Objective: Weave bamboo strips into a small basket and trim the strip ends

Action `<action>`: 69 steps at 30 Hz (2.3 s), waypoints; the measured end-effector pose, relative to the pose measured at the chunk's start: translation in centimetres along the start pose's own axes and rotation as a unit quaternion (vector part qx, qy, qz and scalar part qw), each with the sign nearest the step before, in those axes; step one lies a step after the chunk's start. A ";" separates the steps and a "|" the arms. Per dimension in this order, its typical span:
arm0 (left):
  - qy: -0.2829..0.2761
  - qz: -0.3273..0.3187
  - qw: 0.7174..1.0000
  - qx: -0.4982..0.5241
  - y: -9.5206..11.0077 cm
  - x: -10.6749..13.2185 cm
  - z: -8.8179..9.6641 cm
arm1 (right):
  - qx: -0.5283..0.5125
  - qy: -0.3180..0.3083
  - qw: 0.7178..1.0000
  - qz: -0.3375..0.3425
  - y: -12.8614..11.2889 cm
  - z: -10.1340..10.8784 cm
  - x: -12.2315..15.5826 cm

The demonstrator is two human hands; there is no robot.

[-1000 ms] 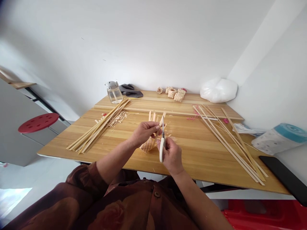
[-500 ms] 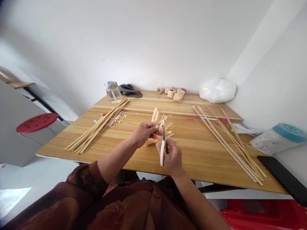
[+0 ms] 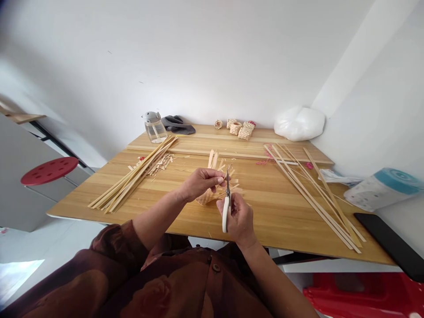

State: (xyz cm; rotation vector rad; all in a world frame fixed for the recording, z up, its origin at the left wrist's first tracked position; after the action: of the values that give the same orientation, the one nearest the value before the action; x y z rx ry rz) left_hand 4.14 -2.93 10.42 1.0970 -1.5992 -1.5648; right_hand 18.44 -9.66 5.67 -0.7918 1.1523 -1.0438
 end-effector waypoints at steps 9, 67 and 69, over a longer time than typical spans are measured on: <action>0.149 -0.040 0.988 -0.002 0.5 0.4 -0.4 | -0.085 -0.006 0.995 -0.060 1.0 -0.6 -0.3; 0.235 -0.070 0.968 -0.055 0.1 0.8 1.7 | -0.164 0.010 0.983 -0.081 -0.7 -0.6 -2.4; 0.224 -0.064 0.969 -0.080 -0.2 0.9 2.4 | -0.162 0.039 0.984 -0.069 -0.8 0.6 -2.6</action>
State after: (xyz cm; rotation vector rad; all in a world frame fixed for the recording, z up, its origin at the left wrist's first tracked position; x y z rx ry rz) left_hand 1.65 -2.66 9.87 1.3679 -1.1018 -1.3701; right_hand 18.67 -7.56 7.43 -1.1082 1.3711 -1.0219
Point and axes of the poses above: each hand's wrist, its own x-axis away from the middle knuckle, its own z-axis out of the back of the hand, y = z × x, the point moved 6 cm from there along -x, towards the middle knuckle, and after that the axes turned 3 degrees about -y, right-handed, at the moved point
